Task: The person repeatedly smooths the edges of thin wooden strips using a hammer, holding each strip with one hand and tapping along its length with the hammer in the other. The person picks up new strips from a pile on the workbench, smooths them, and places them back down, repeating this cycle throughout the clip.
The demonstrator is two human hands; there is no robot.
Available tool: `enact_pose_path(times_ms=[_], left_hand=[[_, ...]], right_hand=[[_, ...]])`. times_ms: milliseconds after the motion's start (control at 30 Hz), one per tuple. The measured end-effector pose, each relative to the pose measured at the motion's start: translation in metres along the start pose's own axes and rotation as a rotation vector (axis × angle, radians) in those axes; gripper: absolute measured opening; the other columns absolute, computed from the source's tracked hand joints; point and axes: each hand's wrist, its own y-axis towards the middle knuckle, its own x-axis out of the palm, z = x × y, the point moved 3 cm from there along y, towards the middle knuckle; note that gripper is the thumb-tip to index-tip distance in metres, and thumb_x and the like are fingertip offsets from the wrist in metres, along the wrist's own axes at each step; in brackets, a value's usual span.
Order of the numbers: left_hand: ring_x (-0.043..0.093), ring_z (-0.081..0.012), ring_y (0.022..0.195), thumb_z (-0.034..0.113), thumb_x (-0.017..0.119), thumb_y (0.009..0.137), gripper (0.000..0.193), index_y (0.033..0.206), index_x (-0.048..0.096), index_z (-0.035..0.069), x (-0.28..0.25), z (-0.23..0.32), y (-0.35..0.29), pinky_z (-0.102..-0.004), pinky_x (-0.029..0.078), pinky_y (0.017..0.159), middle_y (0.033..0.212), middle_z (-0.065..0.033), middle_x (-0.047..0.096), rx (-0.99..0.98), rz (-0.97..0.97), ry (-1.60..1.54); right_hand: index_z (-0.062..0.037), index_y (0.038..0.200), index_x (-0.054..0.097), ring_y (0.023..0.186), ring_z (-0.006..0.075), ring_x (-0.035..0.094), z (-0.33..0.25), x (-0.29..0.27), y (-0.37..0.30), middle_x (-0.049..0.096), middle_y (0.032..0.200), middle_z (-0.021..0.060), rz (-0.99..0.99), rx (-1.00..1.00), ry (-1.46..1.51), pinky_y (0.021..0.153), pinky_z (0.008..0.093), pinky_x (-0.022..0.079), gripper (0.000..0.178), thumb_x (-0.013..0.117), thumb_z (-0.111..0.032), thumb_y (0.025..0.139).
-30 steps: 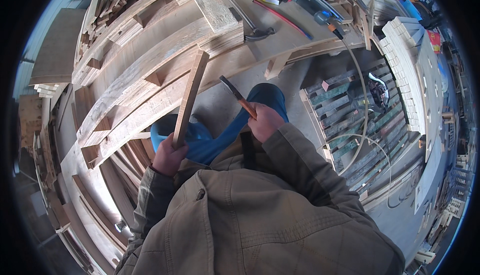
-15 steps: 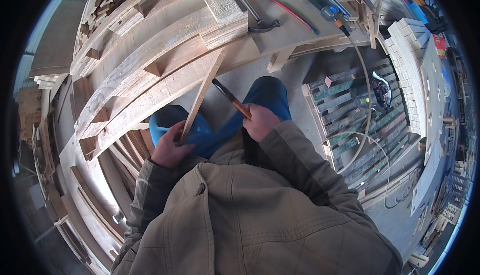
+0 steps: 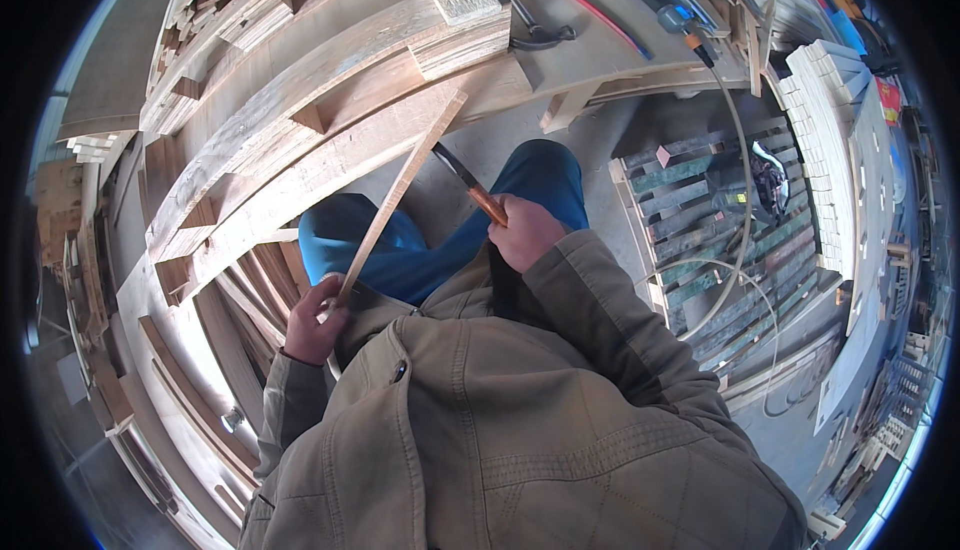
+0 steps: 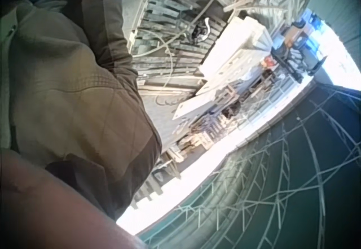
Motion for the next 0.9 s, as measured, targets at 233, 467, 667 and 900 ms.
enact_pose_path(times_ms=[233, 467, 667, 900], left_hand=[[0.070, -0.0238, 0.112, 0.003, 0.065, 0.088, 0.048, 0.136, 0.061, 0.001, -0.002, 0.006, 0.006, -0.0352, 0.058, 0.089, 0.124, -0.0167, 0.070, 0.053, -0.031, 0.063], [0.074, -0.0207, 0.087, 0.003, 0.068, 0.089, 0.026, 0.115, 0.072, 0.000, -0.001, -0.020, 0.003, -0.0319, 0.058, 0.073, 0.097, -0.0130, 0.075, -0.001, 0.108, 0.035], [0.071, -0.0139, 0.079, 0.004, 0.068, 0.091, 0.018, 0.107, 0.074, -0.001, 0.002, -0.034, 0.004, -0.0284, 0.056, 0.068, 0.086, -0.0077, 0.075, 0.001, 0.170, -0.077], [0.071, -0.0145, 0.082, 0.009, 0.075, 0.089, 0.026, 0.113, 0.072, -0.001, 0.003, 0.003, 0.007, -0.0272, 0.057, 0.071, 0.097, -0.0087, 0.075, -0.085, 0.166, -0.233]], right_hand=[[0.0019, 0.117, 0.064, 0.096, 0.0376, 0.069, -0.001, 0.000, -0.001, 0.070, 0.097, 0.0217, -0.016, 0.050, 0.027, 0.085, 0.0391, 0.052, 0.030, 0.065, -0.014, 0.092], [0.0017, 0.117, 0.064, 0.097, 0.0398, 0.068, 0.004, -0.001, 0.000, 0.070, 0.099, 0.0230, 0.003, 0.022, -0.017, 0.085, 0.0403, 0.052, 0.031, 0.066, -0.015, 0.091], [0.0004, 0.120, 0.064, 0.098, 0.0423, 0.067, 0.005, -0.001, 0.000, 0.070, 0.100, 0.0244, 0.013, 0.047, -0.028, 0.086, 0.0444, 0.052, 0.034, 0.067, -0.017, 0.090], [0.0008, 0.119, 0.064, 0.099, 0.0432, 0.067, 0.006, -0.002, 0.000, 0.070, 0.100, 0.0252, 0.004, 0.054, -0.003, 0.083, 0.0431, 0.052, 0.035, 0.068, -0.017, 0.089]])
